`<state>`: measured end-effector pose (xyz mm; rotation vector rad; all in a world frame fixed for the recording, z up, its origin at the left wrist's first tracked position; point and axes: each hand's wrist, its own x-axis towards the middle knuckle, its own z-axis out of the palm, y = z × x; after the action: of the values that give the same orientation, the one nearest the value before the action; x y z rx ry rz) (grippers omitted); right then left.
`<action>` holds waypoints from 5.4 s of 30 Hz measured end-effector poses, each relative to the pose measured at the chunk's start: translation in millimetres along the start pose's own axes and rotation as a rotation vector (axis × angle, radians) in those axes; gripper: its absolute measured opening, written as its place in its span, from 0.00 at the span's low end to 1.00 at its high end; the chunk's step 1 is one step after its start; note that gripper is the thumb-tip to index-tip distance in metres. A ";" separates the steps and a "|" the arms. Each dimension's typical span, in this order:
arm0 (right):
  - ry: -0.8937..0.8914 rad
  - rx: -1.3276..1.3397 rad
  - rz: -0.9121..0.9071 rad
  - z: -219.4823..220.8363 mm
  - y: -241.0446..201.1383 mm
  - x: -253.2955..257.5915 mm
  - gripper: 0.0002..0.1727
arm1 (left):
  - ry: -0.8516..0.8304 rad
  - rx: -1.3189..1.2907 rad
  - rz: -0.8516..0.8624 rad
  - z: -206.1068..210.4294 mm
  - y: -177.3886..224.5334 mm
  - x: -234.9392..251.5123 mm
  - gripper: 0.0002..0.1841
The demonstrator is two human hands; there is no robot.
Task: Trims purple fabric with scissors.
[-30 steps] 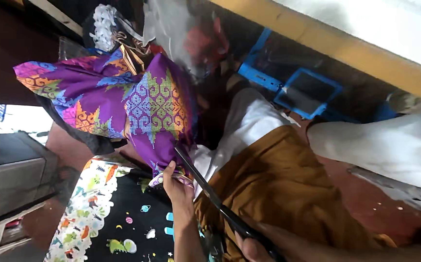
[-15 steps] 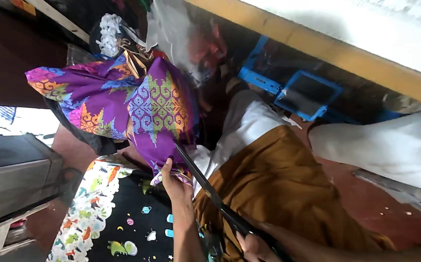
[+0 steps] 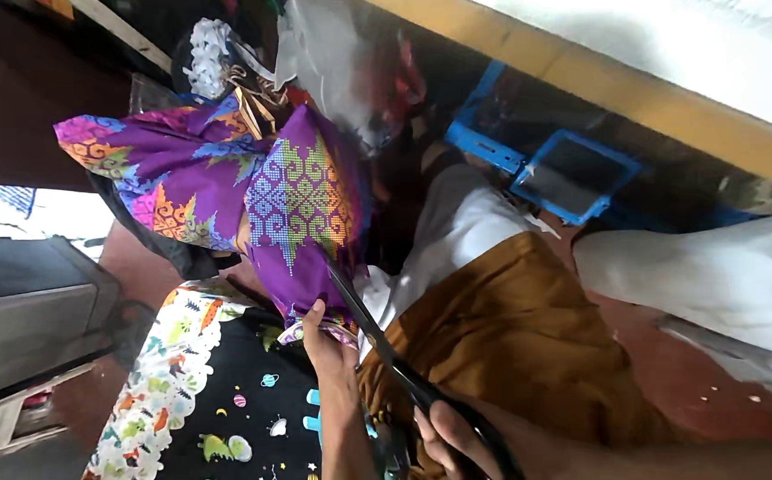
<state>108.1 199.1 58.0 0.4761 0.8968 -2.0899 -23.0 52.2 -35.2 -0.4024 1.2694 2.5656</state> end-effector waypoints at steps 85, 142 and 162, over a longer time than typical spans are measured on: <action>-0.407 -1.610 -0.051 -68.3 -208.5 118.8 0.45 | 0.368 0.392 0.246 -96.4 88.9 -33.9 0.18; 0.624 -0.676 -0.454 -75.6 -90.8 179.5 0.30 | 0.105 -0.382 -0.083 -144.7 50.3 8.3 0.34; 0.170 -1.040 -0.854 56.0 -290.9 191.8 0.15 | 0.414 0.085 0.647 -7.1 118.3 -44.4 0.19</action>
<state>-240.7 183.5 109.0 -0.3665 2.3758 -1.8758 -21.1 -27.6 63.0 -0.6108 1.9084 3.0331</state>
